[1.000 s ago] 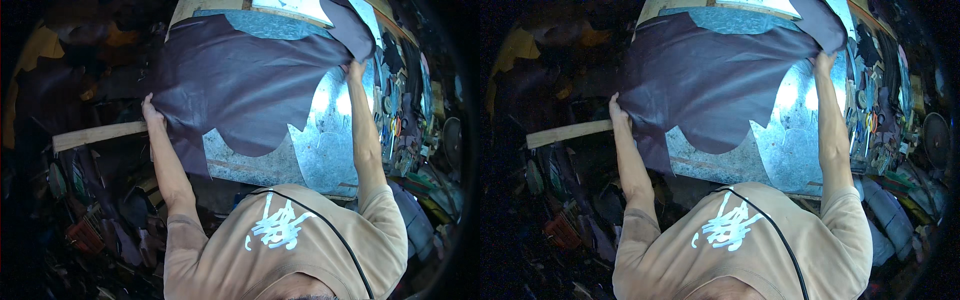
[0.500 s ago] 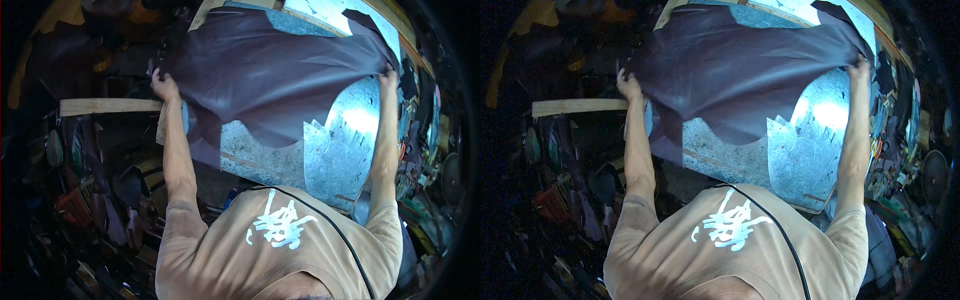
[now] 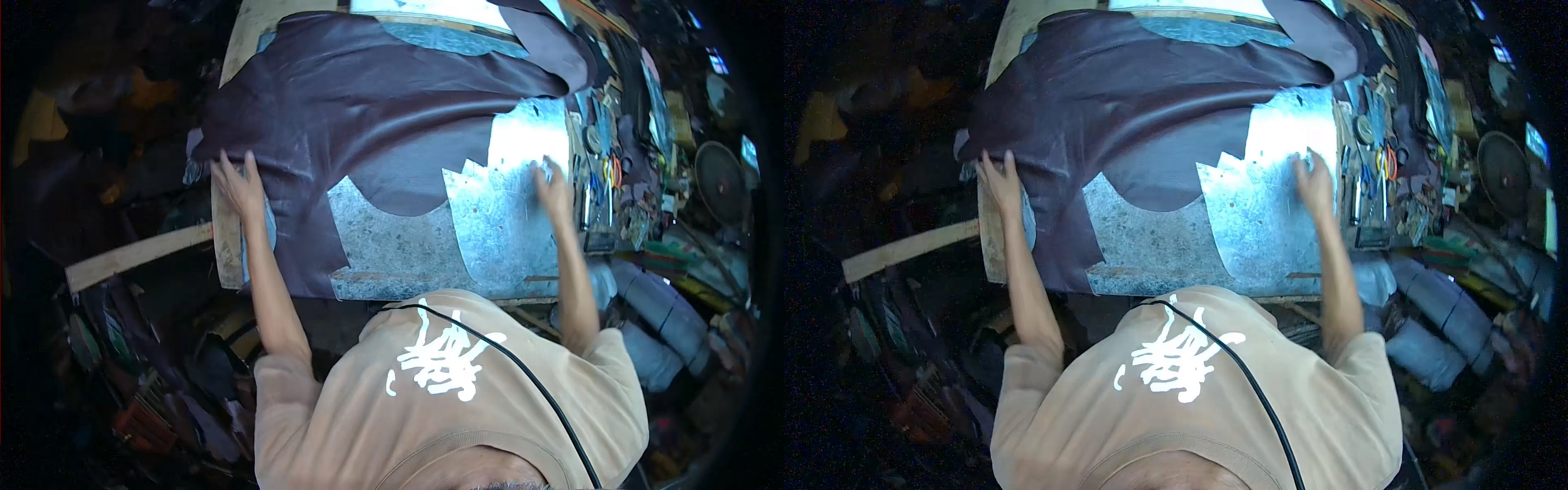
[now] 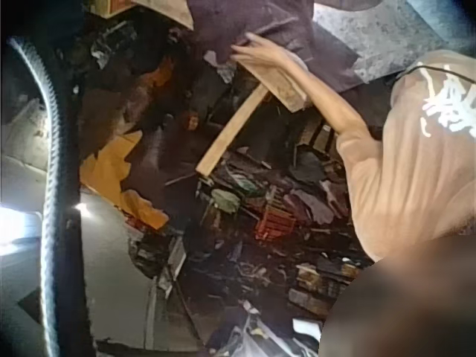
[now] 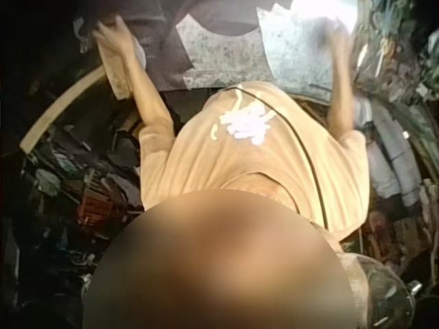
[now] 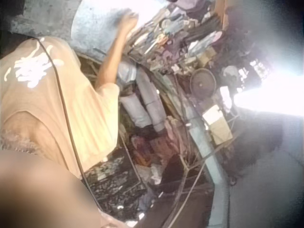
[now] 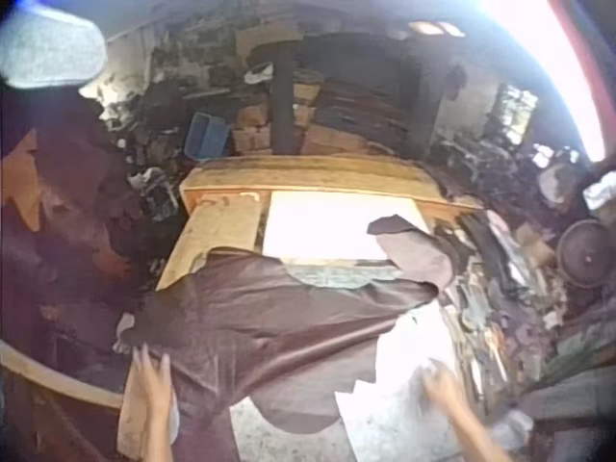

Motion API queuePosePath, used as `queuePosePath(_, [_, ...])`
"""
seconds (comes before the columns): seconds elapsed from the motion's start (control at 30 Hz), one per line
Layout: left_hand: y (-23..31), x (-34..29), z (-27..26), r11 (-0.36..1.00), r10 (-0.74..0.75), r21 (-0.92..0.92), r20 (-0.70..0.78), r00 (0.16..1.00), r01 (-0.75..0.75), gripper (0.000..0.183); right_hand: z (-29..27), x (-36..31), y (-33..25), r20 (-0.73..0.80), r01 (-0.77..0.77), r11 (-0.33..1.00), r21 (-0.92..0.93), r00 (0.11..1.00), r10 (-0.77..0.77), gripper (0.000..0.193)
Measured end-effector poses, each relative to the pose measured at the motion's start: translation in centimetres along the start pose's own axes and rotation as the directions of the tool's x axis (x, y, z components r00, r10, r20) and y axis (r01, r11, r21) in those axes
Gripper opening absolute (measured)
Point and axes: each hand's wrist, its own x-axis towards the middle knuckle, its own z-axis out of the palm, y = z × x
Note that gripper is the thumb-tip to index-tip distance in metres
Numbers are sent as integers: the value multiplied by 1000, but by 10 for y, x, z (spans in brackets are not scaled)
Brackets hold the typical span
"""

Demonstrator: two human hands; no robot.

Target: Cutting leather pieces using a metal template and a hand knife in a workshop.

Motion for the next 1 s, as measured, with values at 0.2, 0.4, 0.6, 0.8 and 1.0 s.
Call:
queuePosePath(0.2, [82,-124,-8,946,319,-38,270,909,-321,65,7,-179,-35,72,78,944,-320,996,-58,62])
queuePosePath(0.4, [159,-66,77,793,586,-149,450,673,-591,62,15,-250,-36,134,80,925,-371,990,-32,68])
queuePosePath(0.6, [184,-67,117,740,581,-129,618,530,-661,70,11,-301,-48,123,14,931,-366,992,33,64])
queuePosePath(0.8, [176,-119,90,564,765,-226,505,399,-795,81,14,-331,-57,-149,-151,987,-58,979,141,43])
queuePosePath(1.0, [155,-147,69,507,826,-397,477,300,-765,74,26,-316,-47,201,-348,64,935,671,714,30])
